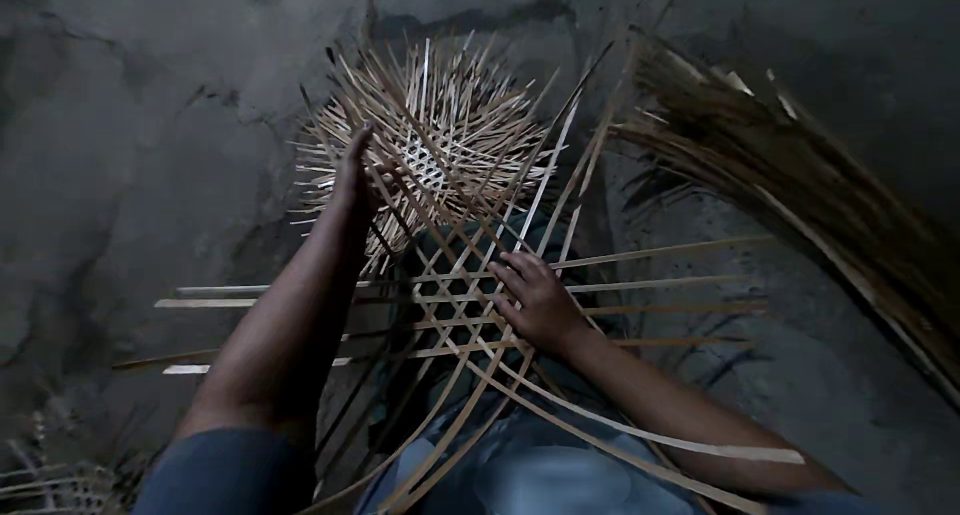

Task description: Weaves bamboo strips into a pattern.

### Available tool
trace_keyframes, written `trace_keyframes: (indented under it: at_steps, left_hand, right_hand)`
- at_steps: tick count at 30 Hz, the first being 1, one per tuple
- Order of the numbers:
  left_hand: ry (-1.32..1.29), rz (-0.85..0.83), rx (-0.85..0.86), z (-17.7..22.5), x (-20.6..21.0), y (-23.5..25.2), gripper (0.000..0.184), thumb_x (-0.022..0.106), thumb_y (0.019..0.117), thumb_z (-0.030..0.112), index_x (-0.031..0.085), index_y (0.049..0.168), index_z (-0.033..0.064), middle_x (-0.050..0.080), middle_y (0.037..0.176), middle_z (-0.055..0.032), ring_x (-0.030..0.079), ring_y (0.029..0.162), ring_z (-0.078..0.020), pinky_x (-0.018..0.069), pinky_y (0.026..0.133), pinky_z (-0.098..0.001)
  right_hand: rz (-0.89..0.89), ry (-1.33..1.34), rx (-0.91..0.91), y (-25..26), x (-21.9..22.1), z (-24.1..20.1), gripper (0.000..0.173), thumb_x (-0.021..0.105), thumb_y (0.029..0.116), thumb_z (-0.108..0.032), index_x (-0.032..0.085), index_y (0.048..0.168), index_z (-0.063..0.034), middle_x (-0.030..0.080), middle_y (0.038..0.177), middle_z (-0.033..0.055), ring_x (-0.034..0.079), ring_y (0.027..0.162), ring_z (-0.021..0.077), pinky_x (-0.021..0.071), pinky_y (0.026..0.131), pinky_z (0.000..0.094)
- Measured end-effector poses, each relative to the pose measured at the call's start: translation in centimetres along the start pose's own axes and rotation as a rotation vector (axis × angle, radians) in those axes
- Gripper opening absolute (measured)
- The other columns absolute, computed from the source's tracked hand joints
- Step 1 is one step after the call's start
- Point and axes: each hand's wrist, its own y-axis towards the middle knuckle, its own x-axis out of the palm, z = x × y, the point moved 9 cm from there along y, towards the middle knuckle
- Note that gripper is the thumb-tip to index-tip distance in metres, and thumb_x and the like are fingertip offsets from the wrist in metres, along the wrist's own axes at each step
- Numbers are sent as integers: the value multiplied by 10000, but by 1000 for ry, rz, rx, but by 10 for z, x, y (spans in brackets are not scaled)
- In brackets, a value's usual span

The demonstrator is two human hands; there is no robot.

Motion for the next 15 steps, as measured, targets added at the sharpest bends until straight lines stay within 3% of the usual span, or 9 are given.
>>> trace_keyframes:
  at_steps: [2,4,5,6,8,10,12,14,15]
  left_hand:
    - [-104,-136,46,6,10,26,600,520,975,637,539,1352,171,681,1118,-79,694,909,-231,595,779,-435]
    - [-58,-287,48,15,28,30,629,458,989,666,486,1465,256,643,1233,-68,680,1011,-268,580,848,-478]
    - [-9,-364,29,17,40,27,690,424,996,682,388,1538,256,620,1345,-99,677,1103,-302,577,899,-504]
    - [26,-439,9,17,54,22,706,390,1012,672,364,1530,193,619,1378,-111,677,1141,-302,578,932,-500]
    - [122,-531,-3,22,80,4,617,387,1059,583,392,1504,156,632,1392,-80,685,1159,-269,575,977,-458]
    - [273,-538,58,31,93,-8,476,391,1101,438,434,1507,192,644,1364,-50,698,1115,-215,581,952,-382]
    - [371,-542,222,43,95,-13,402,418,1099,270,510,1471,150,688,1258,-75,720,1012,-185,601,871,-331]
    - [392,-623,438,59,95,-35,389,432,1073,201,525,1424,62,703,1247,-111,735,1037,-205,622,887,-335]
    - [404,-680,524,64,94,-53,426,446,1048,206,501,1432,30,682,1290,-128,712,1106,-222,597,944,-341]
  right_hand:
    - [-18,4,18,2,2,1,467,511,1049,-429,622,1419,-168,567,1474,115,460,1436,290,397,1181,469]
    - [-27,15,34,3,2,0,467,539,1038,-421,620,1425,-172,569,1482,107,455,1445,283,383,1197,454]
    - [-26,24,41,3,1,0,466,556,1031,-412,620,1426,-173,568,1488,98,454,1449,273,371,1208,441]
    - [-22,38,45,2,0,1,466,583,1019,-394,623,1423,-165,567,1490,100,457,1446,275,363,1214,437]
    - [-6,48,37,2,-4,3,457,620,1002,-375,639,1406,-161,574,1482,104,467,1440,276,363,1216,428]
    - [-13,147,4,2,-13,5,427,640,1004,-343,662,1374,-132,594,1450,121,485,1420,283,366,1212,419]
    - [19,413,37,5,-46,17,344,676,999,-244,712,1291,-65,660,1352,138,566,1336,255,416,1171,392]
    - [198,562,219,3,-110,56,256,651,1007,-161,741,1197,-14,722,1207,132,675,1153,180,535,1039,336]
    - [309,537,345,-4,-147,84,246,625,1021,-158,740,1172,-2,734,1160,124,700,1083,152,567,987,320]
